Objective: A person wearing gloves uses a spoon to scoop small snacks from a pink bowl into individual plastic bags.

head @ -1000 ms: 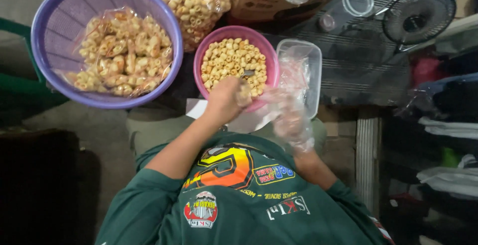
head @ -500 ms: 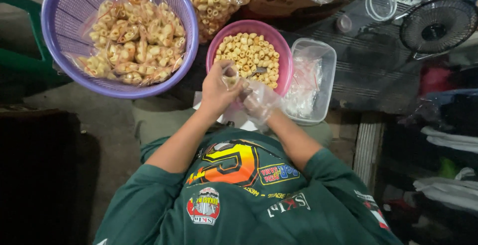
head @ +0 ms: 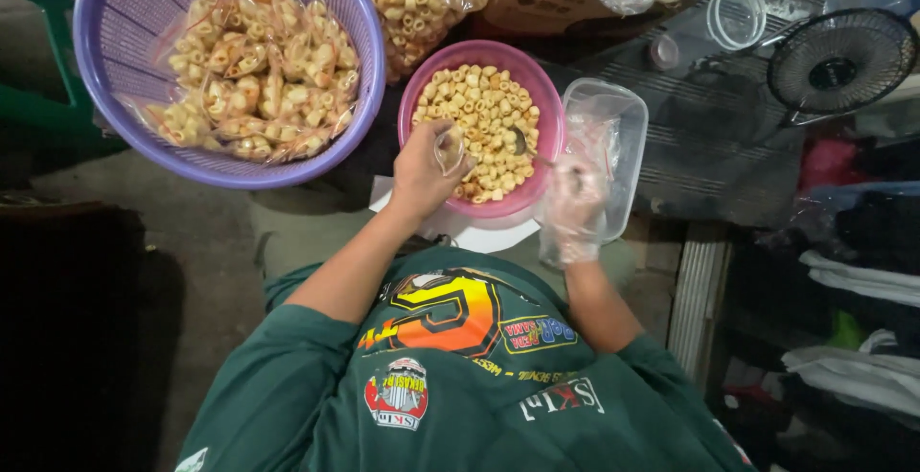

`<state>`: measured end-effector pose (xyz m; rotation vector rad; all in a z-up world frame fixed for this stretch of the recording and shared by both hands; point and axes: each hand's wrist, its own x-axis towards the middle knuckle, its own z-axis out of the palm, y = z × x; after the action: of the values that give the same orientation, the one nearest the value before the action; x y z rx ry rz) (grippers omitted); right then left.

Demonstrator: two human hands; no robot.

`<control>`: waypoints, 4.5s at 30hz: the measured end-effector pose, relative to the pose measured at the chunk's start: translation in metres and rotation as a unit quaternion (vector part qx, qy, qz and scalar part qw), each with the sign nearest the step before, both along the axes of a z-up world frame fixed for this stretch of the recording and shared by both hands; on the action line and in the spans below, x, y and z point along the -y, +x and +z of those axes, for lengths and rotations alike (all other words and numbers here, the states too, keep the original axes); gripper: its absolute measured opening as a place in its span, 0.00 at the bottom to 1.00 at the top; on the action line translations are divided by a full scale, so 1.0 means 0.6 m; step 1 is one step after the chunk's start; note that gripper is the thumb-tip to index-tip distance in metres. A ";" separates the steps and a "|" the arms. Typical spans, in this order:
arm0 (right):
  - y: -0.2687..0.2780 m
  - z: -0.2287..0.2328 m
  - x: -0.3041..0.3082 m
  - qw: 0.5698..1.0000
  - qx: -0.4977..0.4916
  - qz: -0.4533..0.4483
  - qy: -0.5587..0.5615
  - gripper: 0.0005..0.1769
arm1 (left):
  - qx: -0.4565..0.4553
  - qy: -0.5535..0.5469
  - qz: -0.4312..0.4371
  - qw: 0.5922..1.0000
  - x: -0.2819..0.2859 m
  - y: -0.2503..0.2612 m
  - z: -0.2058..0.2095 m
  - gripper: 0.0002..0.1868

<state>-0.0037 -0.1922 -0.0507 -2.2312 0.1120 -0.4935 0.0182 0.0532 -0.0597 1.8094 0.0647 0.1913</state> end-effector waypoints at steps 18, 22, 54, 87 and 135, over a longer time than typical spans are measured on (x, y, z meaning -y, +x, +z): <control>-0.023 0.022 0.048 0.848 -0.033 -0.241 0.471 0.19 | -0.024 0.107 -0.013 0.994 0.022 0.009 -0.027 0.33; -0.031 0.047 0.070 0.958 0.039 -0.238 0.155 0.07 | 0.080 0.211 -0.020 0.974 0.037 0.012 -0.049 0.30; -0.046 0.087 -0.019 0.979 0.131 0.040 0.149 0.15 | -0.064 -0.193 -0.098 0.974 0.022 -0.006 0.043 0.50; -0.046 0.101 0.043 0.924 0.204 -0.107 -0.306 0.08 | 0.117 0.121 -0.040 0.985 0.037 0.000 -0.052 0.30; -0.074 0.262 -0.059 0.916 0.071 0.380 0.106 0.06 | 0.002 0.158 -0.159 0.975 0.034 0.003 -0.003 0.29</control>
<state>-0.0480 -0.1568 0.1065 -1.8275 -0.7219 -0.1906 0.0199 0.0328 -0.0617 2.1063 -0.2710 -0.0263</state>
